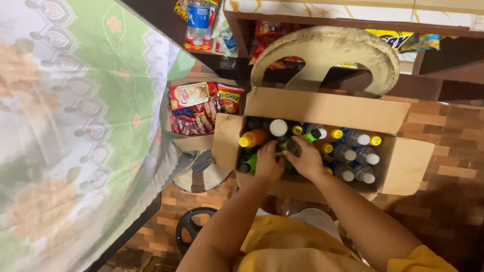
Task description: Taking canned goods and bottled drinks from a box and arranging them on a shelf.
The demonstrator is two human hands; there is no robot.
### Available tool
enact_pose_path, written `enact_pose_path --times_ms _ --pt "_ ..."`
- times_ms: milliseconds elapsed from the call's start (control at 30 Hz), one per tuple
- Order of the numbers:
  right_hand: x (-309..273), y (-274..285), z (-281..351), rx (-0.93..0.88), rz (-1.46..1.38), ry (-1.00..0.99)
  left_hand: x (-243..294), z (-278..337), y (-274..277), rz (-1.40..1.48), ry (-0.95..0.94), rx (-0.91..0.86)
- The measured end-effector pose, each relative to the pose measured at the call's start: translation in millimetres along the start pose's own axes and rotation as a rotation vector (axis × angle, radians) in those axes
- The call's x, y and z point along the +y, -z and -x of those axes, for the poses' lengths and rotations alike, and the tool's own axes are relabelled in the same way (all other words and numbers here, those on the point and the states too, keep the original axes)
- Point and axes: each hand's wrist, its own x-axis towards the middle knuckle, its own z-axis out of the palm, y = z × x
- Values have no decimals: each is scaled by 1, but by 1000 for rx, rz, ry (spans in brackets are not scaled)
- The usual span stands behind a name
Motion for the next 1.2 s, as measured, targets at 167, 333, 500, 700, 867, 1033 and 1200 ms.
enact_pose_path --times_ms 167,333,500,700,867,1033,1200 --pt "-2 25 18 53 -30 55 28 5 25 54 -28 -64" --pt "-4 76 44 100 -247 207 101 11 65 151 -119 -195" --pt "-17 146 66 -6 -344 57 161 12 72 478 -94 -405" --pt "-51 225 108 157 -764 -104 220 -5 56 849 -58 -504" --pt "-44 247 135 251 -835 31 289 -12 79 890 -98 -598" --pt "-62 268 157 346 -640 246 321 -19 65 956 -162 -629" --pt "-51 280 162 258 -817 234 339 -36 60 668 -236 -473"
